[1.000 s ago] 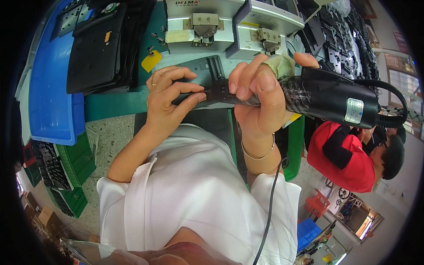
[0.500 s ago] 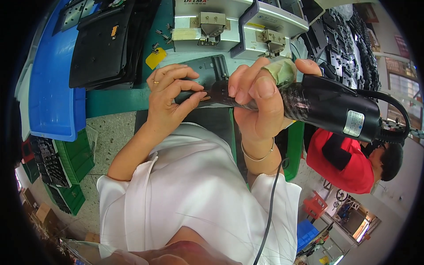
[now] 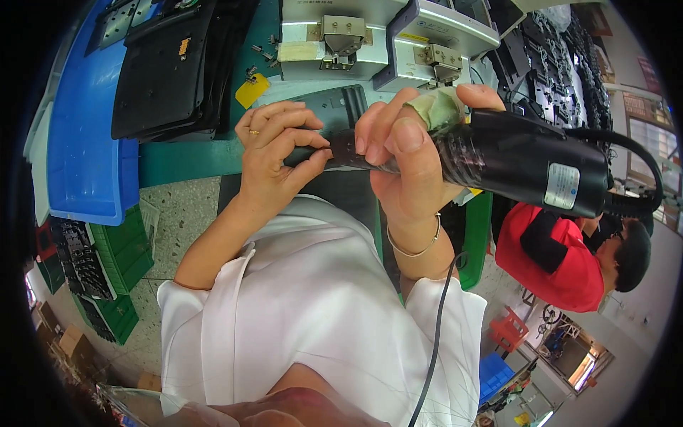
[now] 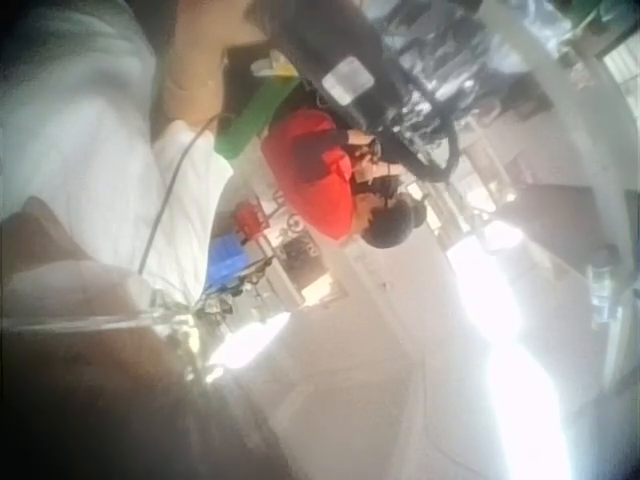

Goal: The person assembles electronic components by hand, securing a circuit board into an electronic housing with screws using an electric screwdriver.

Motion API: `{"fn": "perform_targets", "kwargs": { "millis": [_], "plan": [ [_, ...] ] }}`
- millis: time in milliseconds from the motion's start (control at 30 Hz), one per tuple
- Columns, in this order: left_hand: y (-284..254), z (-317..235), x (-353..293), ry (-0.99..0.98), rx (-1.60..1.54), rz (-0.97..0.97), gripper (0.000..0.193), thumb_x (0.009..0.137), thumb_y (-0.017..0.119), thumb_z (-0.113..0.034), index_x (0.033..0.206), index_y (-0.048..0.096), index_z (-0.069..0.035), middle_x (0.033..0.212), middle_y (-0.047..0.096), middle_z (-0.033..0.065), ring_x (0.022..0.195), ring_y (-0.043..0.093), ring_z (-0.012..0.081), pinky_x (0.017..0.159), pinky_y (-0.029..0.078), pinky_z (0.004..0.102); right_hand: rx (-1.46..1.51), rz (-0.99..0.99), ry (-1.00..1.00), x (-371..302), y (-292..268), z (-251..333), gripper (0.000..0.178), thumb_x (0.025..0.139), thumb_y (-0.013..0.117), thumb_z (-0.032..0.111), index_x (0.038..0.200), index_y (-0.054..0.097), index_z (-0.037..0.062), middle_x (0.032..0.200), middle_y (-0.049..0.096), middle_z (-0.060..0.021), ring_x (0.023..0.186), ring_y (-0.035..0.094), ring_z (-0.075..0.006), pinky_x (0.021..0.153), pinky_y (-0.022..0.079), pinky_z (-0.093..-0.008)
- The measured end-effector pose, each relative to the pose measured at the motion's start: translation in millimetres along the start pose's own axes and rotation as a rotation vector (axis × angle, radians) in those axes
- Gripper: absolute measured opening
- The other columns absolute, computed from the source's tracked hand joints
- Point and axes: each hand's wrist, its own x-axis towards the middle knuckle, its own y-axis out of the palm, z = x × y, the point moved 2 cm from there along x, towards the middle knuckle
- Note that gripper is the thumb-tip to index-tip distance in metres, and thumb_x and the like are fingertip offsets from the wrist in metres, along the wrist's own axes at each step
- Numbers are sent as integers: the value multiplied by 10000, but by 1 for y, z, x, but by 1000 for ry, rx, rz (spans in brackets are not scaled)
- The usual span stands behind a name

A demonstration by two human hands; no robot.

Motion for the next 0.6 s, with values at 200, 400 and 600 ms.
{"fn": "perform_targets", "kwargs": {
  "millis": [200,400,600],
  "plan": [
    [5,0,1,11,10,2,194,634,798,-151,761,652,-161,1006,626,-55,1094,545,195,983,265,394,114,-57,0,-1,-5,-2,517,884,538,35,1331,297,131,567,441,-46,527,442,-143,498,433,-335],
    [2,4,-2,-8,24,-17,195,649,812,-173,771,659,-166,998,624,-61,1092,545,192,982,264,393,51,-47,-33,-2,-10,0,500,886,511,22,1329,308,135,573,439,-50,538,437,-141,501,431,-341],
    [1,3,-2,9,36,-12,180,665,817,-193,774,675,-172,994,627,-67,1106,544,189,982,259,392,44,-26,-14,-2,-10,-4,498,900,543,42,1326,302,134,595,452,-67,517,445,-149,503,437,-335]
  ]
}}
